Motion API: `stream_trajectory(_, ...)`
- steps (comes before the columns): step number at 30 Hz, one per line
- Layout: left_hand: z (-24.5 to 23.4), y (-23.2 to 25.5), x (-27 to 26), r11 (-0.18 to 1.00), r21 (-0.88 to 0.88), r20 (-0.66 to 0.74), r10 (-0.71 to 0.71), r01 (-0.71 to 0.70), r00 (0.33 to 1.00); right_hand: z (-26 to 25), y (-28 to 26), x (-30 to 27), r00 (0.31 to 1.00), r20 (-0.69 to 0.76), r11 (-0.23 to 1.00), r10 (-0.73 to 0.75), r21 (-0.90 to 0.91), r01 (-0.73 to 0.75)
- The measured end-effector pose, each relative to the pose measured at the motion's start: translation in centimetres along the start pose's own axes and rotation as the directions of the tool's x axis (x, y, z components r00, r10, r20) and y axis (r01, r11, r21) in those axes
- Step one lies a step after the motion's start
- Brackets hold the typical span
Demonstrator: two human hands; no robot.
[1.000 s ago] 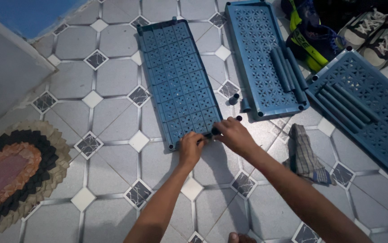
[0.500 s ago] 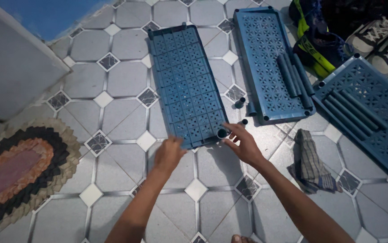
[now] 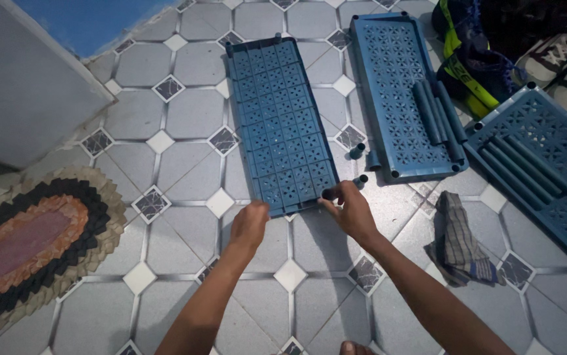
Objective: The person assembles a blue plastic stool by inserting cylindrical legs into the perforated seat base. They wipe the legs with a cloth before inserting them into the designated holes on the underside of the seat.
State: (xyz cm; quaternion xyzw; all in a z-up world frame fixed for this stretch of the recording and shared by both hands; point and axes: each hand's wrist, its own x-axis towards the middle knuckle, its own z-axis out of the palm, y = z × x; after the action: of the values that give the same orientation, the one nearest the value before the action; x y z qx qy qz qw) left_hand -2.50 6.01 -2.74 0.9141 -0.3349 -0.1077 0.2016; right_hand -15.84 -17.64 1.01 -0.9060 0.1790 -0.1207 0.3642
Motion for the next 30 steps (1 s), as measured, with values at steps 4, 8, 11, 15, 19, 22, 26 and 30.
stream_trajectory(4,0.2,-0.1,0.0,0.999,-0.038,-0.039,0.012,-0.013,0.999,-1.0,-0.4,0.1,0.992,0.109,0.997,0.071,-0.035,-0.068)
stream_trajectory(8,0.7,-0.4,0.1,0.998,-0.041,-0.081,0.037,-0.04,0.996,-3.1,0.6,0.8,0.949,0.29,0.992,-0.122,-0.005,0.129)
stream_trajectory(11,1.1,-0.7,0.4,0.998,-0.061,-0.071,0.017,-0.022,0.997,-3.4,1.1,1.7,0.921,0.325,0.966,-0.214,-0.073,0.25)
stream_trajectory(15,1.5,-1.2,0.5,0.992,-0.114,-0.094,0.052,-0.062,0.994,-2.9,0.3,1.9,0.951,0.262,0.943,-0.164,-0.243,0.229)
stream_trajectory(19,1.8,-1.2,0.5,0.995,-0.083,-0.095,0.044,-0.052,0.995,-2.3,-1.8,1.6,0.975,0.211,0.939,0.069,-0.343,0.008)
stream_trajectory(22,1.4,-1.3,0.2,0.988,-0.136,-0.133,0.057,-0.075,0.99,-2.4,-2.9,1.4,0.943,0.234,0.91,0.238,-0.394,-0.132)
stream_trajectory(26,0.8,-0.7,0.9,0.992,-0.12,-0.076,0.017,-0.026,0.997,-3.8,-1.9,2.0,0.952,0.306,0.974,0.015,-0.22,0.056)
stream_trajectory(30,0.3,0.0,0.9,0.998,-0.014,0.027,-0.059,0.059,0.998,-3.6,-0.2,2.8,0.881,0.348,0.902,-0.32,-0.173,0.396)
